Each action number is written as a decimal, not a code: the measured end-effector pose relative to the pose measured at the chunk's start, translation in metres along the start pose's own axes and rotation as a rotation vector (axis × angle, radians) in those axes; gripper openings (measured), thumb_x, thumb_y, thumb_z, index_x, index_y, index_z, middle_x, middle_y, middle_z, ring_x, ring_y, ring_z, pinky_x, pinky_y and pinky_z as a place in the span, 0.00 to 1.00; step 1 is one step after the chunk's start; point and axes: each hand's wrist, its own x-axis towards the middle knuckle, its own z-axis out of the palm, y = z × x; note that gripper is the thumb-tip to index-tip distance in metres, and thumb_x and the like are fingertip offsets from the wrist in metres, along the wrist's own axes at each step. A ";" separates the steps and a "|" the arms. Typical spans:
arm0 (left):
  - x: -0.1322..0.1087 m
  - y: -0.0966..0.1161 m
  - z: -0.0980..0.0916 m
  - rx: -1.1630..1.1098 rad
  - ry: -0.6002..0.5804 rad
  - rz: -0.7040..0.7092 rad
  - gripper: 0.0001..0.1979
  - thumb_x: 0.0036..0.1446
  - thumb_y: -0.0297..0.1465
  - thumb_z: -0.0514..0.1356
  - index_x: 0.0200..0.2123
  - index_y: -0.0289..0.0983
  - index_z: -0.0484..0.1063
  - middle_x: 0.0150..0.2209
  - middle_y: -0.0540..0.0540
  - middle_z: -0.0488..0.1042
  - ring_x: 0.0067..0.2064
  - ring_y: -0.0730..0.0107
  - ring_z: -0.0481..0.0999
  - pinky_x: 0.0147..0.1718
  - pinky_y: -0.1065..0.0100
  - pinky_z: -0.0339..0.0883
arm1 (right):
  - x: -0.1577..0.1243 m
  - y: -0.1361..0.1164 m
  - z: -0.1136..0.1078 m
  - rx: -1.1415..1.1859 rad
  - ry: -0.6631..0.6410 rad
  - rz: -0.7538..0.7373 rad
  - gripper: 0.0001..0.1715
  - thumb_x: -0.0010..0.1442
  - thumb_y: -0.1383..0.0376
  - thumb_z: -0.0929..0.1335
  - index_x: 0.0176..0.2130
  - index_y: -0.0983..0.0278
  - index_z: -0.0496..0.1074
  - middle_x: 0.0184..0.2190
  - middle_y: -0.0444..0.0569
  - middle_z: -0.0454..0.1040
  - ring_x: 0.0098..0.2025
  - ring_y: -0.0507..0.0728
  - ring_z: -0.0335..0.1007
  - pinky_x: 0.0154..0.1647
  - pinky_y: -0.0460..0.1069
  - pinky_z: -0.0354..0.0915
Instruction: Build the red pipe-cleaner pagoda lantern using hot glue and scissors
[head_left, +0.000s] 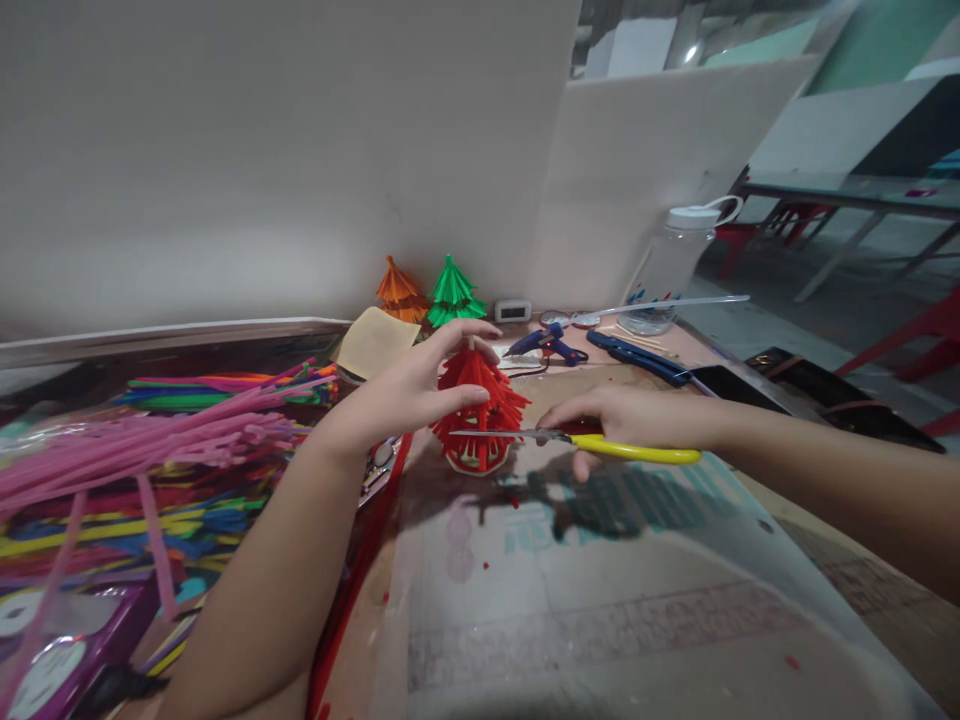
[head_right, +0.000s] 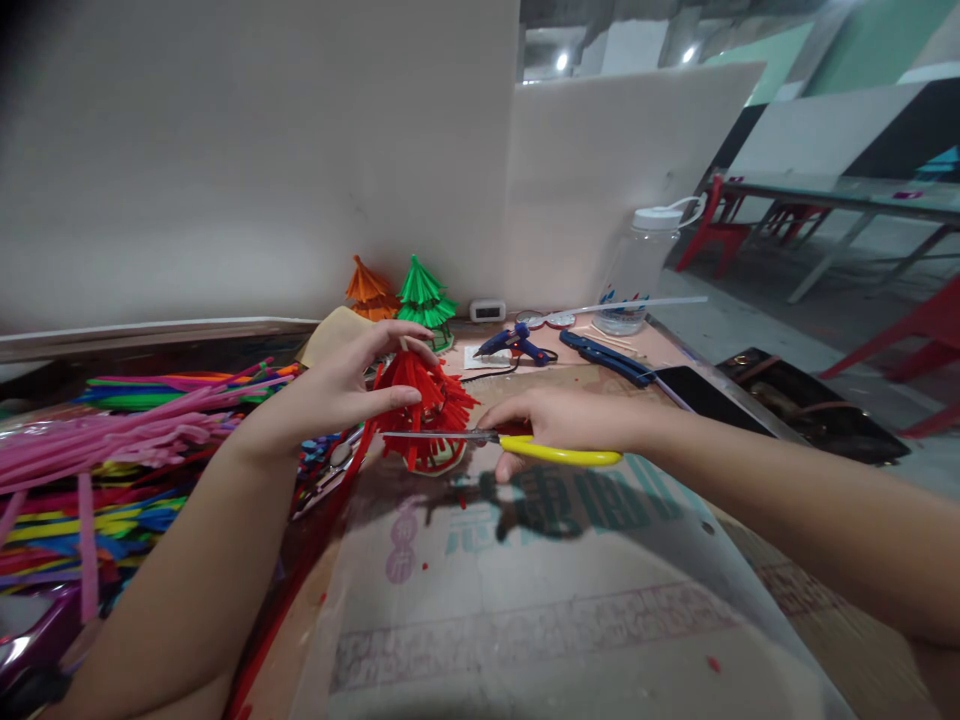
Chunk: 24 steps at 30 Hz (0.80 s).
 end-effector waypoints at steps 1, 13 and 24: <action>0.000 0.000 0.000 0.006 0.001 -0.001 0.25 0.62 0.30 0.64 0.60 0.39 0.62 0.51 0.43 0.74 0.52 0.64 0.75 0.47 0.66 0.72 | 0.000 -0.003 0.000 0.019 -0.016 0.025 0.21 0.60 0.56 0.71 0.52 0.57 0.78 0.37 0.43 0.82 0.39 0.58 0.75 0.37 0.48 0.64; -0.001 -0.007 -0.002 0.012 0.047 -0.038 0.23 0.70 0.39 0.54 0.66 0.43 0.60 0.58 0.42 0.73 0.60 0.60 0.72 0.57 0.60 0.67 | -0.017 -0.020 0.025 0.083 -0.189 0.004 0.21 0.56 0.75 0.66 0.46 0.61 0.77 0.31 0.41 0.83 0.33 0.52 0.72 0.34 0.44 0.60; -0.007 0.016 -0.012 0.403 0.288 -0.200 0.25 0.60 0.48 0.62 0.54 0.38 0.72 0.51 0.44 0.76 0.51 0.59 0.75 0.52 0.61 0.67 | -0.054 0.064 0.054 -0.254 0.145 0.249 0.27 0.63 0.63 0.66 0.61 0.59 0.73 0.55 0.57 0.77 0.52 0.63 0.76 0.49 0.53 0.68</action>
